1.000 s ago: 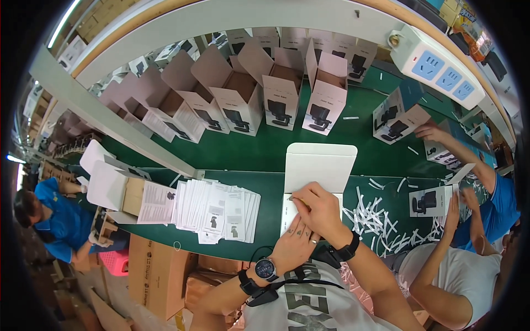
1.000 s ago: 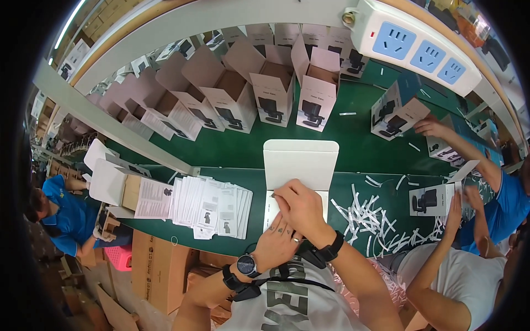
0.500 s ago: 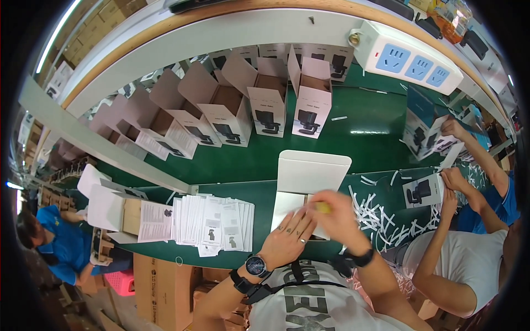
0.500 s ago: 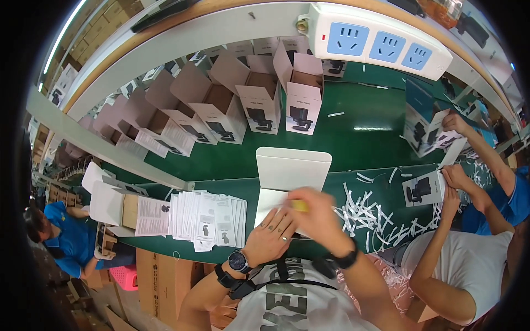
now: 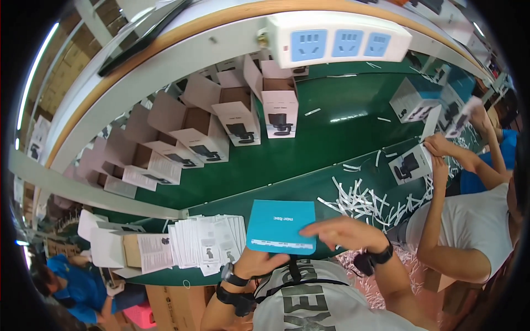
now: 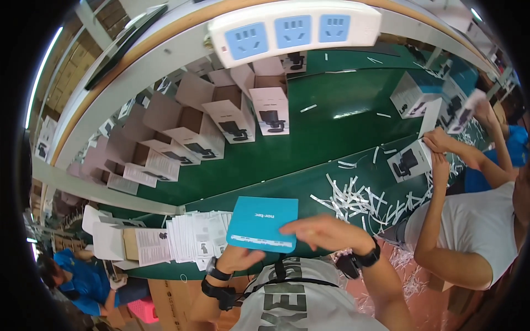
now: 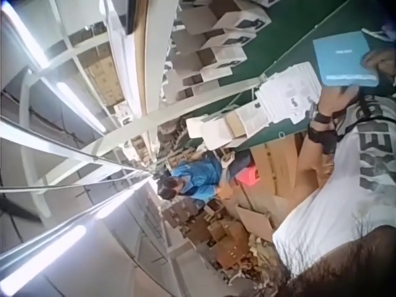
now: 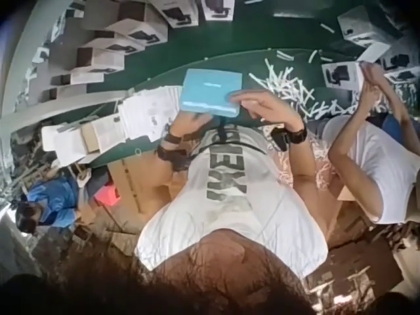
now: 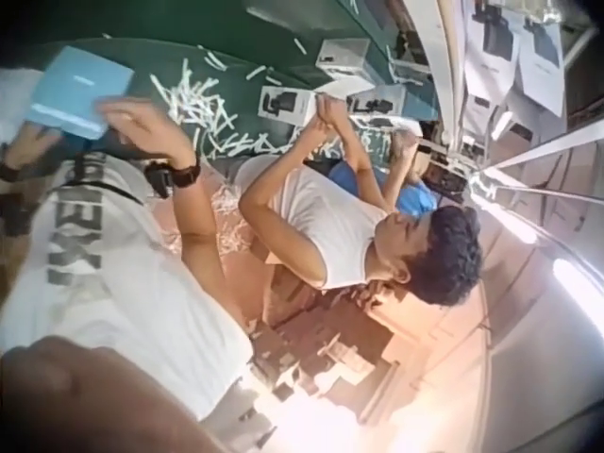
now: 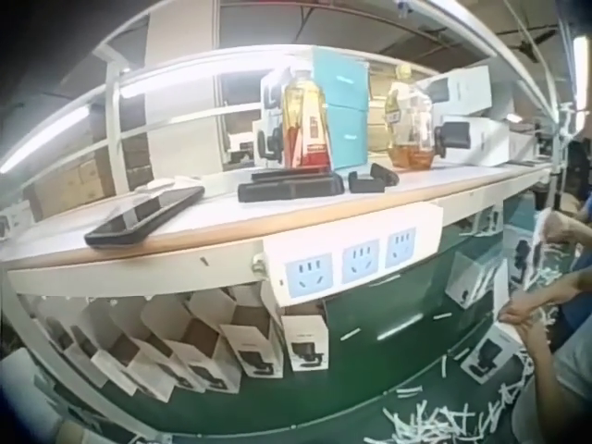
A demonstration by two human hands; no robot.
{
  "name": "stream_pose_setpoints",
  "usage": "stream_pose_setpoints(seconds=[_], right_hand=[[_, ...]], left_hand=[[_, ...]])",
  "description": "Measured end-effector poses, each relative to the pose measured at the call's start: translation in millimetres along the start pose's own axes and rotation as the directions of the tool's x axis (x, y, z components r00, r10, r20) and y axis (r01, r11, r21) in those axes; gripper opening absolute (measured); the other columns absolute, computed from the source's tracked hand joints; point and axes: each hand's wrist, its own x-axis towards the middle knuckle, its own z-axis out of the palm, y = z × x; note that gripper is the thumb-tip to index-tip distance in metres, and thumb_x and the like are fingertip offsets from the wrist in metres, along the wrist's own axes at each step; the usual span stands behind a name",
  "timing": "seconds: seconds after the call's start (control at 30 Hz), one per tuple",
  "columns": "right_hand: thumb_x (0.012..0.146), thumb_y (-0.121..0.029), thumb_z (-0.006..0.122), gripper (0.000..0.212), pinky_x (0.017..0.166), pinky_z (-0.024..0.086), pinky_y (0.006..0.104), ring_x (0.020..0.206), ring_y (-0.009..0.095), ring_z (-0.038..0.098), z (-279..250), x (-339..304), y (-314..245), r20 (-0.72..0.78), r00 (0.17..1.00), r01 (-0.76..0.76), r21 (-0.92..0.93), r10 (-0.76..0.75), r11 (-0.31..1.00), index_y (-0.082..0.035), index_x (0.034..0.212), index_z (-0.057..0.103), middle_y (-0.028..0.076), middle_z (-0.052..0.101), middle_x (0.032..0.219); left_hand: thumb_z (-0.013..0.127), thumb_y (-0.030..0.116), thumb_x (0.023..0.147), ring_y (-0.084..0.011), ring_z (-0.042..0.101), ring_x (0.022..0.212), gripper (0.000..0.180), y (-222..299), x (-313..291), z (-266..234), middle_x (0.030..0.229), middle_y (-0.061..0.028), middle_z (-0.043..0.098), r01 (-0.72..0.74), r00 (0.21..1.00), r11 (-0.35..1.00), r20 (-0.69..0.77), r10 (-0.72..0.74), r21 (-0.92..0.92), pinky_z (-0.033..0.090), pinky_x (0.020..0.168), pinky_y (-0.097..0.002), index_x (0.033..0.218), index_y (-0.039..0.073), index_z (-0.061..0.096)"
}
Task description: The person places a manual into a white box, applies a sticker to the box flap, and closes it. They then slide the white box into a blue sleeve, apply another sticker to the sleeve, and place the completed package onto a shelf.
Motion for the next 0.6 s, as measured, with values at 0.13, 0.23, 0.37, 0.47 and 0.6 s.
stream_pose_setpoints(seconds=[0.13, 0.23, 0.37, 0.47, 0.6], right_hand=[[0.105, -0.024, 0.063, 0.035, 0.073, 0.055, 0.0356, 0.082, 0.019, 0.071, 9, -10, -14, 0.032, 0.966, 0.257, -0.277, -0.258, 0.926, -0.007, 0.135, 0.07, 0.014, 0.072, 0.131], [0.098, -0.021, 0.073, 0.029, 0.078, 0.055, 0.0391, 0.088, 0.025, 0.071, 32, 31, -29, -0.069, 0.903, 0.314, -0.568, -0.424, 0.761, -0.007, 0.123, 0.073, 0.012, 0.072, 0.121], [0.092, -0.02, 0.079, 0.019, 0.08, 0.054, 0.0417, 0.094, 0.03, 0.069, 67, 97, -17, 0.02, 0.852, 0.463, -0.497, -0.524, 0.734, -0.008, 0.106, 0.073, 0.011, 0.07, 0.11], [0.092, -0.02, 0.079, 0.017, 0.078, 0.054, 0.0414, 0.094, 0.031, 0.068, 78, 126, -5, 0.073, 0.802, 0.546, -0.492, -0.592, 0.678, -0.008, 0.099, 0.069, 0.009, 0.068, 0.104], [0.092, -0.018, 0.079, 0.016, 0.079, 0.054, 0.0399, 0.093, 0.03, 0.068, 83, 125, 1, 0.048, 0.841, 0.497, -0.463, -0.539, 0.734, -0.009, 0.101, 0.07, 0.009, 0.067, 0.101]], left_hand=[[0.08, 0.021, 0.095, -0.0211, 0.065, 0.123, 0.046, -19, -20, 3, 0.135, -0.0135, 0.069, 0.159, 0.976, 0.819, -0.039, -0.216, -0.552, 0.051, 0.104, -0.0382, 0.136, 0.004, 0.065], [0.083, 0.015, 0.093, -0.0164, 0.069, 0.109, 0.043, -20, -20, -3, 0.122, -0.0096, 0.074, 0.159, 0.966, 0.8, -0.075, -0.247, -0.579, 0.055, 0.094, -0.0342, 0.131, 0.004, 0.067], [0.085, 0.014, 0.091, -0.0163, 0.072, 0.103, 0.041, -16, -17, -6, 0.112, -0.0056, 0.077, 0.076, 0.966, 0.798, -0.153, -0.207, -0.598, 0.056, 0.09, -0.0326, 0.127, 0.004, 0.069], [0.087, 0.014, 0.089, -0.0166, 0.072, 0.103, 0.041, -20, -19, -8, 0.112, -0.0063, 0.076, 0.111, 0.977, 0.85, -0.102, -0.189, -0.516, 0.056, 0.091, -0.0332, 0.124, 0.004, 0.069], [0.088, 0.016, 0.088, -0.0169, 0.072, 0.104, 0.04, -19, -20, -11, 0.111, -0.0067, 0.076, 0.174, 0.97, 0.829, -0.051, -0.236, -0.531, 0.057, 0.091, -0.0332, 0.122, 0.004, 0.069]])
